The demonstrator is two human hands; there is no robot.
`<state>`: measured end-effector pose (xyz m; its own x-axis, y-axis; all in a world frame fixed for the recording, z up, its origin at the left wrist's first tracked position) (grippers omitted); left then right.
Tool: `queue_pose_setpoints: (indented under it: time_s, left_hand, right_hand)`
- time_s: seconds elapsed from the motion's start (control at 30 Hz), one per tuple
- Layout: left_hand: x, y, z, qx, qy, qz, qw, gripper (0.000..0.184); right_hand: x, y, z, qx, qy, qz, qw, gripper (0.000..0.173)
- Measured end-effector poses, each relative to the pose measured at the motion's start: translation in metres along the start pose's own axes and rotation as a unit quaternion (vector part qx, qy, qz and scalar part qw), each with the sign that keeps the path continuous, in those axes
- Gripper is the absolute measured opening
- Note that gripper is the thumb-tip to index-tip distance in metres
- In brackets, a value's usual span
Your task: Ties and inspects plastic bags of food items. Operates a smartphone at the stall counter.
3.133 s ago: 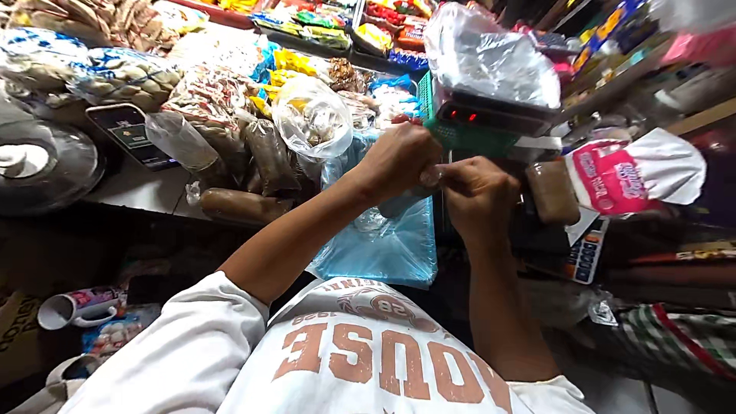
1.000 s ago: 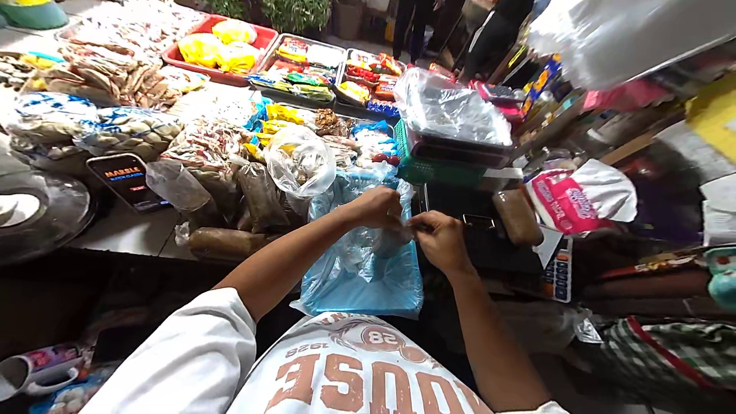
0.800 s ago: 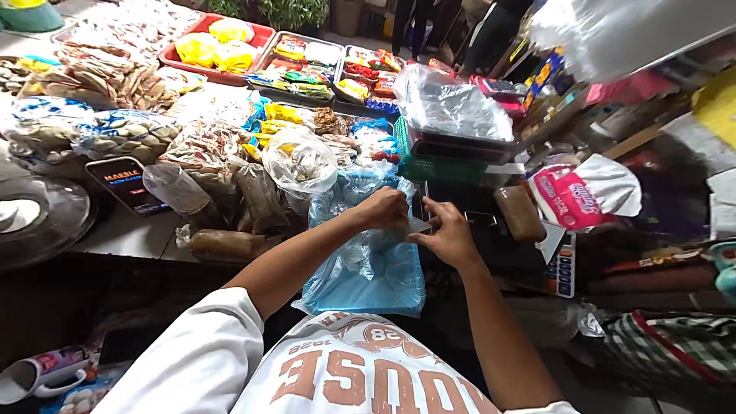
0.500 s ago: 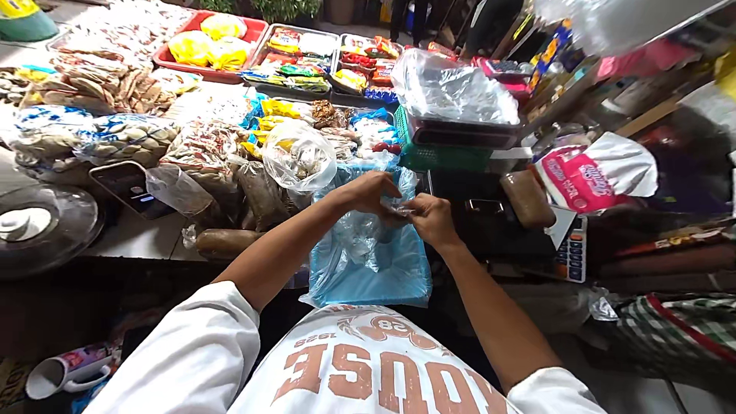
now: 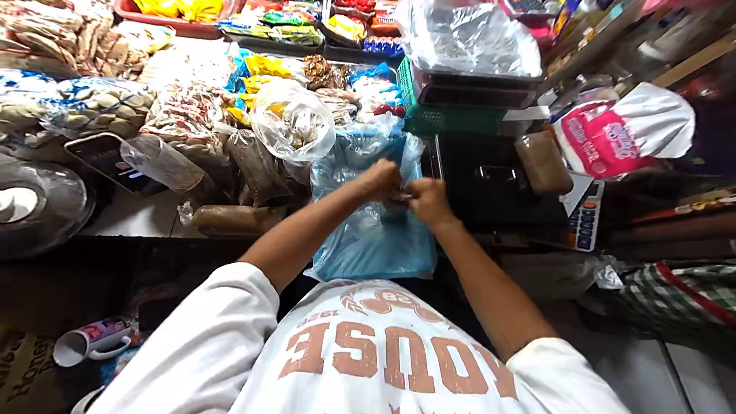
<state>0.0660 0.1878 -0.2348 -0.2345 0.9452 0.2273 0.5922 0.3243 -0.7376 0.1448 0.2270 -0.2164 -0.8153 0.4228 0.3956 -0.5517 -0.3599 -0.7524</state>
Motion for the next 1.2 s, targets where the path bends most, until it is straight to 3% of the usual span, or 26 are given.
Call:
queue_pose_setpoints:
  time_s: [0.07,0.13,0.23,0.27,0.37,0.43,0.5,0.53,0.63,0.67,0.7,0.83,0.87,0.97,1.03,1.13,1.2]
  left_hand:
    - [0.008,-0.009,0.005,0.004,-0.003,-0.009,1.0,0.007]
    - [0.008,-0.035,-0.02,0.017,0.03,-0.035,0.999,0.01]
    - [0.013,-0.069,-0.039,0.05,0.017,-0.053,0.997,0.011]
    - [0.012,-0.064,-0.03,0.058,0.004,-0.053,0.997,0.011]
    - [-0.001,-0.004,0.032,0.091,-0.095,0.043,0.99,0.014]
    - [0.001,-0.014,0.035,0.108,-0.103,0.058,0.987,0.016]
    - [0.006,-0.045,0.01,0.089,-0.071,0.031,0.993,0.015]
    - [0.009,-0.063,-0.005,0.077,-0.047,0.006,0.996,0.014]
    - [0.018,-0.122,-0.056,0.066,0.045,-0.064,0.995,0.015]
    - [0.02,-0.137,-0.073,0.072,0.081,-0.083,0.991,0.016]
    - [0.022,-0.147,-0.09,0.086,0.121,-0.1,0.984,0.017]
    - [0.021,-0.18,-0.15,0.205,0.21,-0.134,0.946,0.016]
    - [0.018,-0.186,-0.162,0.234,0.222,-0.148,0.935,0.014]
    - [0.006,-0.2,-0.19,0.272,0.254,-0.221,0.902,0.014]
    - [-0.002,-0.216,-0.192,0.2,0.25,-0.278,0.906,0.015]
    - [-0.023,-0.249,-0.146,-0.063,0.183,-0.333,0.923,0.037]
    - [-0.041,-0.23,-0.088,-0.169,0.097,-0.314,0.929,0.051]
  right_hand:
    - [0.013,-0.003,0.006,0.002,-0.009,0.003,1.0,0.014]
    - [0.02,-0.031,0.024,0.011,-0.015,-0.021,1.0,0.016]
    - [0.036,-0.058,0.045,-0.006,-0.048,-0.078,0.996,0.015]
    - [0.037,-0.047,0.041,-0.02,-0.046,-0.076,0.996,0.015]
    - [0.019,0.027,-0.002,-0.02,0.065,0.048,0.997,0.015]
    - [0.027,0.024,0.004,0.007,0.06,0.043,0.997,0.01]
    - [0.037,-0.008,0.02,0.052,0.019,0.011,0.998,0.013]
    - [0.041,-0.025,0.022,0.093,-0.003,0.001,0.996,0.025]
    - [0.053,-0.043,0.021,0.236,-0.013,0.05,0.97,0.105]
    - [0.056,-0.041,0.026,0.274,-0.019,0.046,0.961,0.115]
    - [0.059,-0.042,0.035,0.308,-0.026,0.019,0.951,0.11]
    - [0.088,-0.066,0.081,0.343,-0.061,-0.069,0.935,0.037]
    - [0.092,-0.072,0.084,0.345,-0.054,-0.078,0.934,0.026]
    - [0.091,-0.086,0.092,0.389,-0.005,-0.116,0.914,0.025]
    - [0.09,-0.093,0.102,0.397,-0.002,-0.141,0.907,0.021]
    - [0.094,-0.098,0.121,0.403,-0.036,-0.137,0.904,0.014]
    - [0.099,-0.101,0.127,0.43,-0.05,-0.108,0.895,0.022]
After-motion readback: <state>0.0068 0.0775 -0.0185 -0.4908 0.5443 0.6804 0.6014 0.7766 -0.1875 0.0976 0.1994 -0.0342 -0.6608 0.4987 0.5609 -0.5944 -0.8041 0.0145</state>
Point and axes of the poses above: each hand's wrist, its own x-axis towards the middle knuckle, its own y-axis out of the palm, z = x × y, the point moved 10 cm from there along x, towards the middle knuckle, and after that the axes turned 12 degrees about -z, right-handed, at the moved point
